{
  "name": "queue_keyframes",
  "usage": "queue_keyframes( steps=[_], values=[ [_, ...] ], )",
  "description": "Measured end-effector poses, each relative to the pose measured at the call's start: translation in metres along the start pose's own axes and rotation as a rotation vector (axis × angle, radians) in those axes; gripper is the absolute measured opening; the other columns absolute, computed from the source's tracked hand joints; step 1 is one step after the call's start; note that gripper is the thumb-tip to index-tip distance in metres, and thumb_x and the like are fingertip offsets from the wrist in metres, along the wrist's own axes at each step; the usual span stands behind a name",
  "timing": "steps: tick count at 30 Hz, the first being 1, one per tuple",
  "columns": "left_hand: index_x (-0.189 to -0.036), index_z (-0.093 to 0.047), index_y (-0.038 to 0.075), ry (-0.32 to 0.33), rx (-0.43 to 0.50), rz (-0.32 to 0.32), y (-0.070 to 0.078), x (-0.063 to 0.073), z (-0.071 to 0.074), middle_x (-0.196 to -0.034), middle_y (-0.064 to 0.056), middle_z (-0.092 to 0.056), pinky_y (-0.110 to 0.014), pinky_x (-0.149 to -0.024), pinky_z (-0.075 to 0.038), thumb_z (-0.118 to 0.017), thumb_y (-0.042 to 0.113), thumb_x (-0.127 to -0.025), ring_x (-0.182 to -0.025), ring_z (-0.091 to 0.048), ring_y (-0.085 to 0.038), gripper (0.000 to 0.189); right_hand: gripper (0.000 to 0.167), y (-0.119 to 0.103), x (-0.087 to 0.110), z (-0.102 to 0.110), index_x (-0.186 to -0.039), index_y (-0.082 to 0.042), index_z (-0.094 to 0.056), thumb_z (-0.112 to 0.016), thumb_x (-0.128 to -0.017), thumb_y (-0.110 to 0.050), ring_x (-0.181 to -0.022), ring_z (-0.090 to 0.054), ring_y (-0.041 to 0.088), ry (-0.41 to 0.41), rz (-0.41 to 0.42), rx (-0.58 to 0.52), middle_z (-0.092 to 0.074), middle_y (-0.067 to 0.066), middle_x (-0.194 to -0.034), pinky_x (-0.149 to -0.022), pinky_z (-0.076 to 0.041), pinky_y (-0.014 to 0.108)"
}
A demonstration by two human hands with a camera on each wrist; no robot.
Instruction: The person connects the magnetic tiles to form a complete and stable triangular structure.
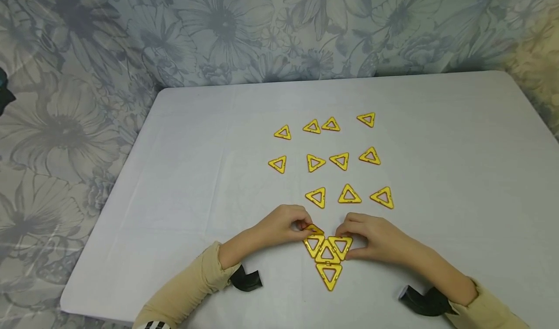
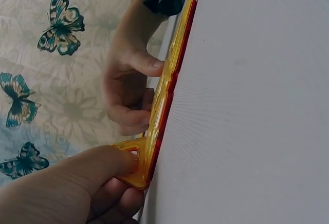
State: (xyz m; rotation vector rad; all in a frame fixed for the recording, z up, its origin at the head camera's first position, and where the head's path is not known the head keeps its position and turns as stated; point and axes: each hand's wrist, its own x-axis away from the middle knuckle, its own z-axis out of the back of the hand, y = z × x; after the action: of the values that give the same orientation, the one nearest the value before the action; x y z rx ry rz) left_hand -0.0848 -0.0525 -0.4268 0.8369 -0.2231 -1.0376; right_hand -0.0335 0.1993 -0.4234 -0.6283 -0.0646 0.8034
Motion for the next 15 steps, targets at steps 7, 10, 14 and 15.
queue_keyframes(
  steps=[7,10,14,15],
  values=[
    [-0.081,-0.064,0.007,0.004,0.010,0.006,0.0012,0.0007,-0.0016,-0.075,0.005,-0.056,-0.011,-0.064,-0.041,-0.068,0.006,-0.077,-0.070,-0.049,-0.001,0.005,0.036,-0.0003,-0.0006,0.0005,-0.097,-0.021,-0.063,-0.073,-0.069,-0.041,-0.077,-0.048,0.000,-0.008,-0.005,0.002,-0.051,-0.016,-0.091,-0.066,-0.045,0.024],
    [-0.082,-0.064,0.007,-0.003,0.014,0.005,0.0007,0.0008,-0.0018,-0.076,0.005,-0.056,-0.011,-0.065,-0.041,-0.068,0.007,-0.077,-0.071,-0.049,-0.001,0.006,0.035,-0.0007,-0.0003,0.0005,-0.097,-0.021,-0.063,-0.073,-0.070,-0.041,-0.076,-0.048,0.000,-0.013,-0.009,-0.001,-0.051,-0.016,-0.090,-0.066,-0.045,0.024],
    [-0.083,-0.063,0.007,0.000,0.019,0.003,-0.0003,0.0011,-0.0021,-0.076,0.005,-0.056,-0.011,-0.065,-0.041,-0.068,0.007,-0.077,-0.071,-0.049,-0.002,0.007,0.035,-0.0008,-0.0004,0.0005,-0.097,-0.021,-0.063,-0.073,-0.070,-0.041,-0.076,-0.047,0.000,-0.010,-0.009,-0.003,-0.051,-0.016,-0.090,-0.066,-0.045,0.024],
    [-0.083,-0.063,0.007,0.001,0.023,0.004,-0.0006,0.0012,-0.0023,-0.076,0.005,-0.055,-0.012,-0.065,-0.041,-0.067,0.007,-0.077,-0.071,-0.049,-0.002,0.007,0.035,-0.0008,-0.0005,0.0005,-0.097,-0.021,-0.062,-0.073,-0.070,-0.041,-0.076,-0.047,0.000,-0.009,-0.008,-0.003,-0.051,-0.016,-0.090,-0.066,-0.045,0.024]
  ],
)
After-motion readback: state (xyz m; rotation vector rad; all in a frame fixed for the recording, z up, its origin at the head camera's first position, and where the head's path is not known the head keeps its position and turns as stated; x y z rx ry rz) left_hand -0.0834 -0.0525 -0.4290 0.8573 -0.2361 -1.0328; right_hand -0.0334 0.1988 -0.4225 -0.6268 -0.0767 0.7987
